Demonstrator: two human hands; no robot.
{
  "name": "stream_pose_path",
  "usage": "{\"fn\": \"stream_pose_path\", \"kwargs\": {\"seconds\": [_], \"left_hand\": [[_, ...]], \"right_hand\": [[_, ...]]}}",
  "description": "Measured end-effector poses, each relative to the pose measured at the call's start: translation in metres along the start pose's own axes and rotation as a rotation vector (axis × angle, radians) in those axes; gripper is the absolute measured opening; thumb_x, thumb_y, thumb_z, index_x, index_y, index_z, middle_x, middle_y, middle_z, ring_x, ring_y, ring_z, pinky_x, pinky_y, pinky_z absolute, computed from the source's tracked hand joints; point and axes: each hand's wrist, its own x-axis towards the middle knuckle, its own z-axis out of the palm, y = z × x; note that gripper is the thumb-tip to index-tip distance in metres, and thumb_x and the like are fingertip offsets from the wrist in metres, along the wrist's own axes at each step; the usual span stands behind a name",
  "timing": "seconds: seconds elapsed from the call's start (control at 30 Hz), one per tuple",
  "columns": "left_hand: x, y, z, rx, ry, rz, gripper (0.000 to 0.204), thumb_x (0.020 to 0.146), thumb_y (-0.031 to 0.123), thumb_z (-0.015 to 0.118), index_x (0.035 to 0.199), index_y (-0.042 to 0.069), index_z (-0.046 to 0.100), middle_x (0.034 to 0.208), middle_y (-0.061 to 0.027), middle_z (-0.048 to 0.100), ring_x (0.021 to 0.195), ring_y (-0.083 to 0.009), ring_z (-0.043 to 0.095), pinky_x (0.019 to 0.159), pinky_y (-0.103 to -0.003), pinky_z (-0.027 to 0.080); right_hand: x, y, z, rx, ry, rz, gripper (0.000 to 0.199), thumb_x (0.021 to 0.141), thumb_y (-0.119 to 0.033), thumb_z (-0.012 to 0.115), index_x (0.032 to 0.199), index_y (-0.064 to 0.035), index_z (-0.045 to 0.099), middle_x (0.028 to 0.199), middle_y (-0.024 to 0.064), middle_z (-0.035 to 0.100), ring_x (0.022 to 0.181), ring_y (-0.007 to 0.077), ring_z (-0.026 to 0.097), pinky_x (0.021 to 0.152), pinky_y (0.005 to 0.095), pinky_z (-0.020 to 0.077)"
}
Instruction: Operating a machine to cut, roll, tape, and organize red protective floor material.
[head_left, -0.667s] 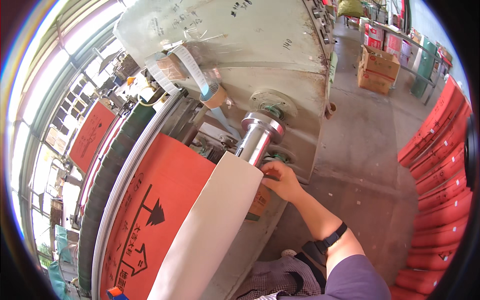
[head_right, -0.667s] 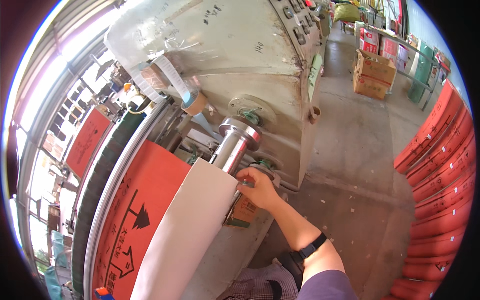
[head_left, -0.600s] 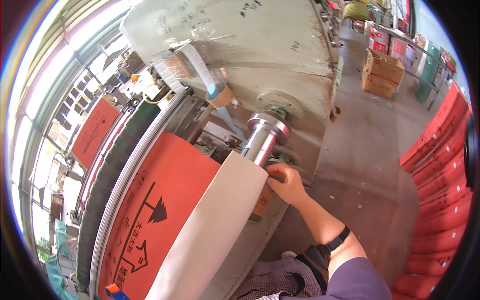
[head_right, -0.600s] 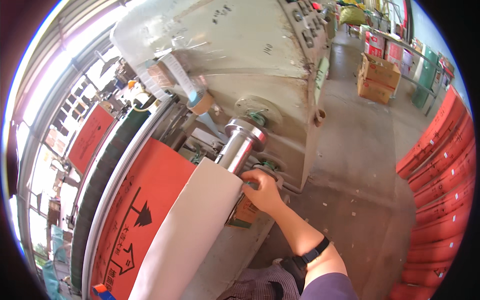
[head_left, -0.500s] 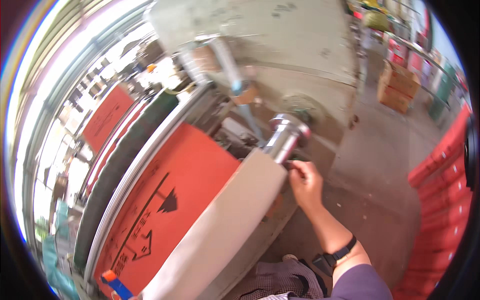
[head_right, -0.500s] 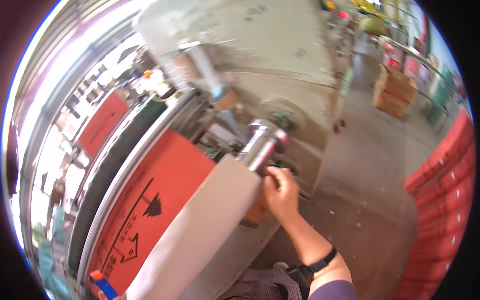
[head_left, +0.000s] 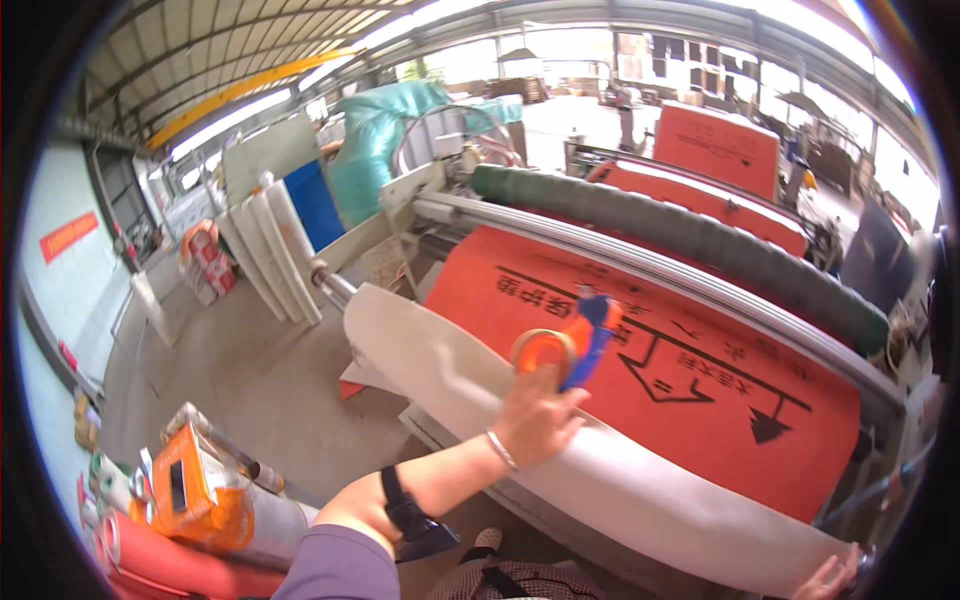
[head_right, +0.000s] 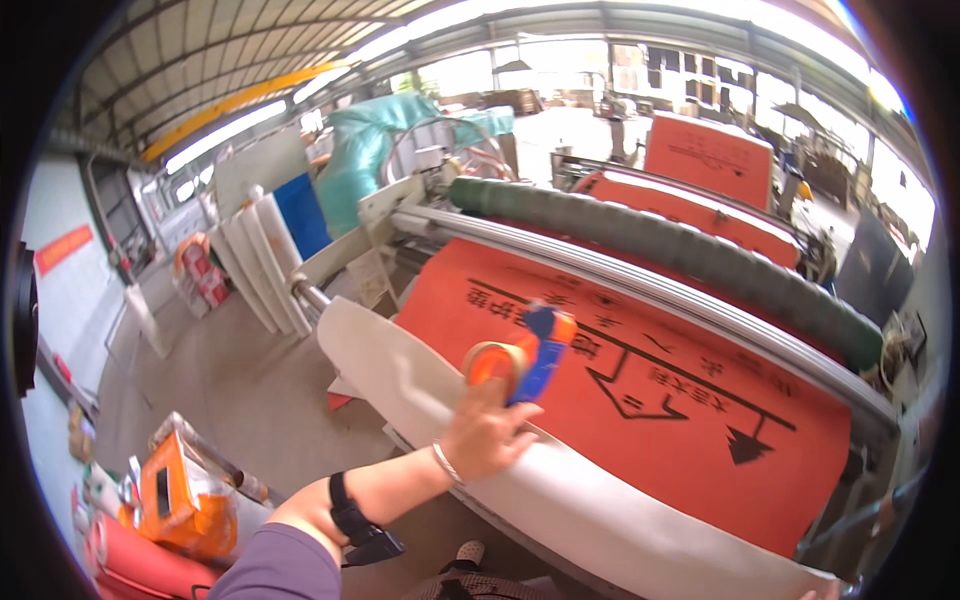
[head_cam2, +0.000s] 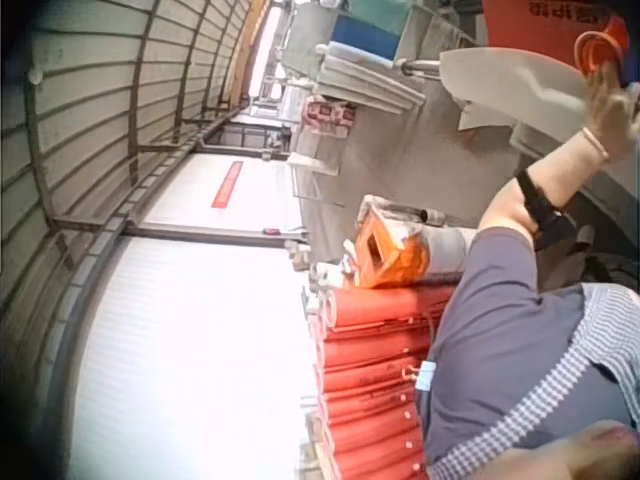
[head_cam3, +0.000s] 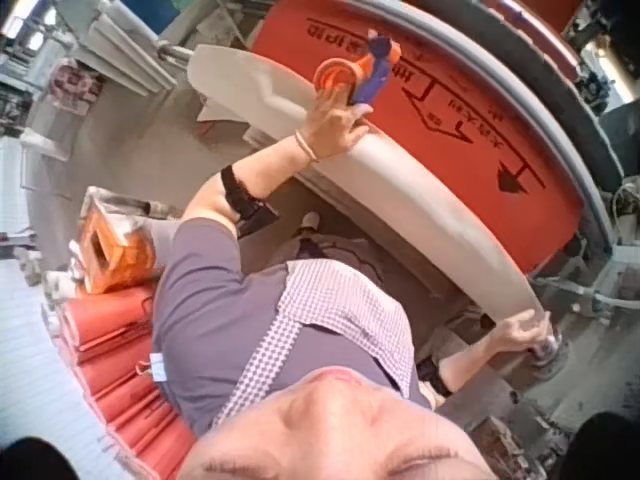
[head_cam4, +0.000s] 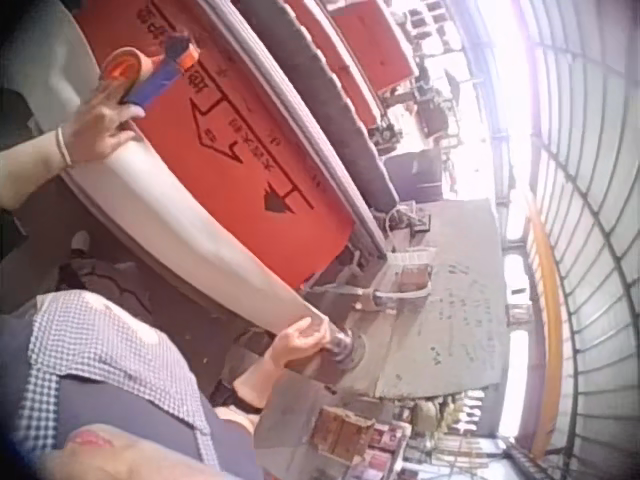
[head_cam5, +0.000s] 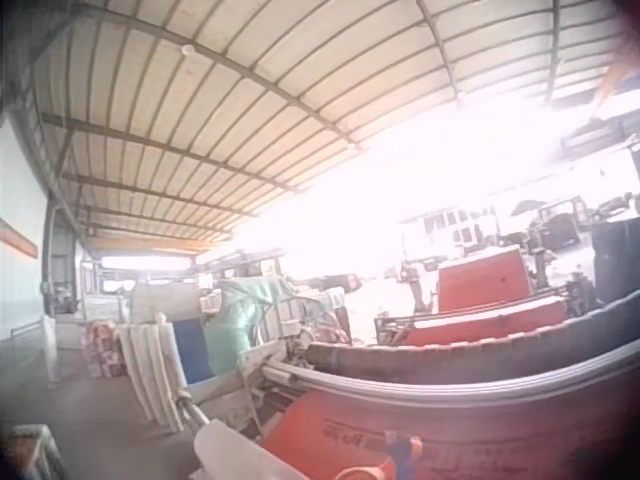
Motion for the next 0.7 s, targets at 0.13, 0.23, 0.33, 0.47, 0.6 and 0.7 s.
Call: {"fn": "stream_pose_path", "kwargs": {"seconds": [0.13, 0.23, 0.33, 0.47, 0.6, 0.7], "left_hand": [[-0.008, -0.005, 0.0, -0.124, -0.08, -0.032, 0.023, 0.077, 0.023, 0.071, 0.097, 0.012, 0.066, 0.101, -0.0153, 0.05, 0.097, -0.0321, 0.052, 0.083, -0.044, 0.042], [-0.007, -0.009, 0.007, -0.204, -0.107, -0.03, 0.02, 0.078, 0.024, 0.07, 0.092, 0.01, 0.066, 0.102, -0.0148, 0.049, 0.099, -0.0305, 0.051, 0.084, -0.042, 0.043], [-0.012, -0.035, -0.005, -0.365, 0.023, 0.092, 0.02, 0.079, 0.025, 0.069, 0.091, 0.008, 0.066, 0.102, -0.0135, 0.053, 0.098, -0.0303, 0.053, 0.085, -0.041, 0.043], [-0.03, -0.127, -0.013, -0.383, 0.213, -0.033, 0.024, 0.082, 0.022, 0.068, 0.096, 0.002, 0.064, 0.102, -0.0134, 0.059, 0.095, -0.0336, 0.058, 0.085, -0.044, 0.045], [-0.053, -0.277, -0.071, 0.084, 0.45, -0.216, 0.041, 0.084, 0.016, 0.067, 0.12, 0.0, 0.057, 0.096, -0.0205, 0.06, 0.078, -0.0376, 0.058, 0.072, -0.046, 0.047], [-0.075, -0.344, -0.116, 0.393, 0.349, -0.491, 0.052, 0.073, 0.033, 0.078, 0.106, -0.005, 0.062, 0.103, -0.0241, 0.054, 0.086, -0.0404, 0.055, 0.074, -0.049, 0.046]], "right_hand": [[0.008, -0.148, 0.021, 0.341, -0.48, -0.432, 0.029, 0.094, -0.015, 0.057, 0.117, 0.0018, 0.064, 0.114, 0.0205, 0.064, 0.102, 0.0377, 0.061, 0.09, 0.0438, 0.0487], [0.002, -0.171, 0.041, 0.275, -0.797, -0.319, 0.028, 0.096, -0.014, 0.052, 0.115, 0.0026, 0.064, 0.105, 0.021, 0.067, 0.094, 0.0387, 0.064, 0.085, 0.0441, 0.051], [-0.007, -0.149, 0.057, 0.306, -0.766, -0.468, 0.029, 0.099, -0.012, 0.044, 0.108, 0.003, 0.067, 0.105, 0.0204, 0.068, 0.093, 0.0366, 0.064, 0.082, 0.0412, 0.0514], [-0.01, -0.144, 0.06, 0.291, -0.809, -0.37, 0.033, 0.098, -0.015, 0.042, 0.11, 0.0034, 0.067, 0.108, 0.0196, 0.068, 0.094, 0.0352, 0.065, 0.084, 0.0396, 0.0507], [-0.008, -0.153, 0.061, 0.266, -0.834, -0.325, 0.036, 0.097, -0.018, 0.042, 0.111, 0.0039, 0.067, 0.108, 0.0195, 0.069, 0.095, 0.0346, 0.065, 0.085, 0.0387, 0.0505], [-0.01, -0.151, 0.061, 0.325, -0.846, -0.174, 0.037, 0.095, -0.019, 0.042, 0.11, 0.0038, 0.068, 0.108, 0.0195, 0.069, 0.095, 0.0339, 0.065, 0.086, 0.0383, 0.0503]]}}
